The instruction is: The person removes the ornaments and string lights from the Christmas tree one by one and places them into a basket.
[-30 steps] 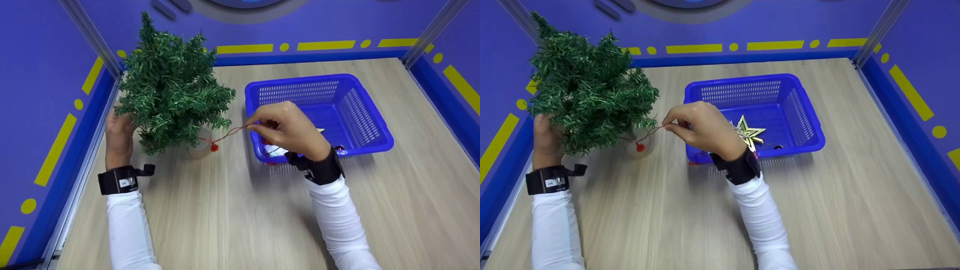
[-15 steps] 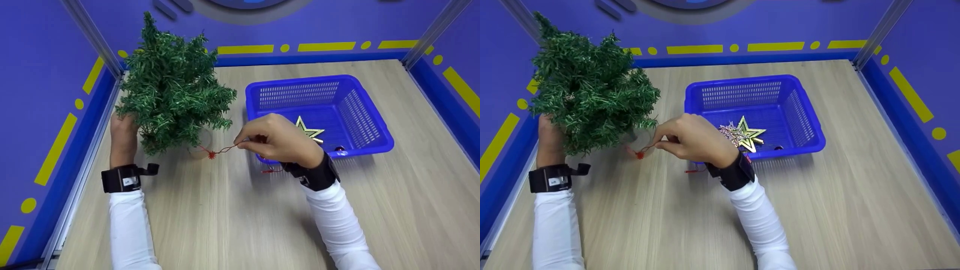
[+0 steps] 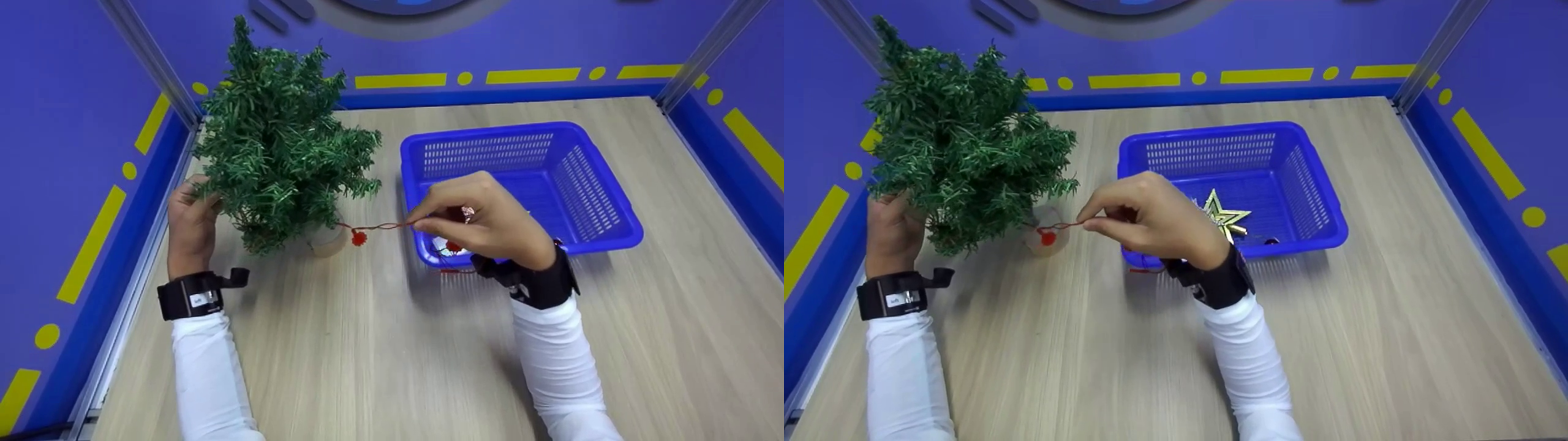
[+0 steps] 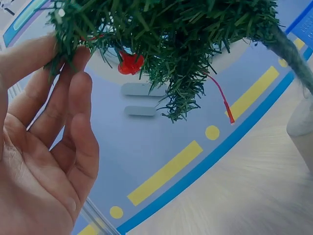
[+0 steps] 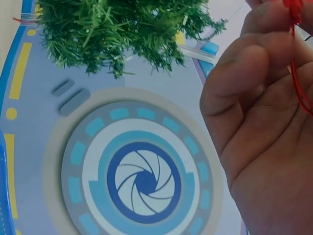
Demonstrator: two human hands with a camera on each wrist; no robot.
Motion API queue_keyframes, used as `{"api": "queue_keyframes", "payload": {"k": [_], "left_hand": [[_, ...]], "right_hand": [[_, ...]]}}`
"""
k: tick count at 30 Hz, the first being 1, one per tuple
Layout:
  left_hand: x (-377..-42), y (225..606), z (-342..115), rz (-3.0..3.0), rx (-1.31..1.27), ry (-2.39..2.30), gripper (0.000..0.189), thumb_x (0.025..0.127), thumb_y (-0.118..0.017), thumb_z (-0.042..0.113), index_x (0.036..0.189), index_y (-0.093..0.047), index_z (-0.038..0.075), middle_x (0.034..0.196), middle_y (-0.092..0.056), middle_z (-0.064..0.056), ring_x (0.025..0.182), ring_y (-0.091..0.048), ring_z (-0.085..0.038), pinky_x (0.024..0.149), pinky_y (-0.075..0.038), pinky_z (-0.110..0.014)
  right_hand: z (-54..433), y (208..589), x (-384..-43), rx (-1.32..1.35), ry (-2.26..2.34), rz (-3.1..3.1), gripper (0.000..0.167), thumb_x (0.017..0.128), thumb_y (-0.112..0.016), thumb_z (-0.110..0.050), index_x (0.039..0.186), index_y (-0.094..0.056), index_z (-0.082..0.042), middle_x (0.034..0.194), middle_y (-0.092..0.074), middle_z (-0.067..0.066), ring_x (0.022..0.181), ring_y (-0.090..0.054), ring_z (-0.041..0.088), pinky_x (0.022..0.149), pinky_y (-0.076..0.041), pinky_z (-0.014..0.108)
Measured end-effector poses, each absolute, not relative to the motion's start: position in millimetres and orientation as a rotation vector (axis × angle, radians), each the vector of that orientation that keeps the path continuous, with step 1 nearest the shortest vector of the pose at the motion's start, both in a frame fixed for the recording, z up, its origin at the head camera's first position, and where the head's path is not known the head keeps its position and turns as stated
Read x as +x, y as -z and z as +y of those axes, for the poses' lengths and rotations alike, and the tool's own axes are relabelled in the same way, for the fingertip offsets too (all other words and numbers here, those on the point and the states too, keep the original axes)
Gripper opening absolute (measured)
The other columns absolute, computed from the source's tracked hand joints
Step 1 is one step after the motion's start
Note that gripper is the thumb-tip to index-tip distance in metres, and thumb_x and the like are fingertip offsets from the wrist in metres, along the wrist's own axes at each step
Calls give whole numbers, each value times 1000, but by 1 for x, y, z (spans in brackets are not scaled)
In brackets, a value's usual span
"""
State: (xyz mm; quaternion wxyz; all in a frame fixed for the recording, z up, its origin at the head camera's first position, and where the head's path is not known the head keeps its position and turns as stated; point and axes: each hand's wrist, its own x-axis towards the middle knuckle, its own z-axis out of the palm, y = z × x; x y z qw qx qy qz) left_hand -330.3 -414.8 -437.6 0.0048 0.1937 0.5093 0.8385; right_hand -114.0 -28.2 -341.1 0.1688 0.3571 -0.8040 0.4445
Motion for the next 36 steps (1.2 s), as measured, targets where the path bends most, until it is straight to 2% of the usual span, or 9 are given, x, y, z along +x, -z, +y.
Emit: {"api": "queue_keyframes", "payload": {"k": [7,10,14,18,24,29,32,36], "left_hand": [[-329,438,-422,1527,693,-2613,8,93,-69,-2,97,-75,-1,89,-71,-4,82,-66,-13,75,-52,-26],[-328,439,-424,1526,716,-2604,8,93,-70,0,98,-76,0,90,-71,-3,81,-66,-13,75,-53,-25],[-328,439,-425,1449,755,-2598,9,92,-70,-3,98,-76,-4,92,-72,-6,82,-67,-15,76,-55,-27],[-328,438,-426,1374,780,-2587,10,93,-66,-6,99,-75,-7,93,-73,-8,82,-68,-16,77,-56,-29],[-328,437,-426,1418,782,-2563,10,94,-67,-3,99,-76,-4,92,-74,-6,83,-68,-14,76,-55,-27],[-329,438,-425,1477,784,-2556,9,94,-69,0,96,-77,0,93,-73,-4,81,-67,-12,75,-54,-25],[-330,438,-425,1513,805,-2541,8,93,-71,3,97,-78,1,94,-73,-4,81,-66,-12,74,-54,-24],[-328,439,-427,1552,828,-2533,10,93,-72,6,98,-78,-1,94,-72,-4,82,-67,-13,74,-54,-25]], "right_hand": [[-21,339,-110,977,-1282,-2308,15,90,-75,0,98,-80,-12,80,-72,-2,58,-53,6,51,-40,20],[-20,340,-109,1038,-1302,-2322,16,90,-75,0,99,-79,-12,80,-72,-2,57,-50,6,50,-38,20],[-24,341,-109,1149,-1349,-2318,16,90,-74,0,100,-79,-12,84,-75,0,62,-56,8,55,-42,20],[-35,343,-111,1185,-1336,-2405,11,94,-72,-7,99,-80,-13,82,-72,-2,66,-57,7,60,-46,21],[-54,347,-116,1160,-1233,-2531,12,98,-69,-20,101,-80,-16,79,-68,-6,63,-49,4,59,-42,22],[-53,345,-114,1203,-1304,-2302,11,94,-71,-6,100,-79,-11,80,-70,-2,61,-51,6,54,-41,20],[-48,343,-112,1196,-1322,-2138,15,89,-73,3,98,-78,-8,74,-66,-1,58,-48,6,51,-38,19],[-45,340,-109,1115,-1334,-2036,13,89,-73,3,96,-78,-6,67,-61,-1,55,-46,5,50,-36,18]]}}
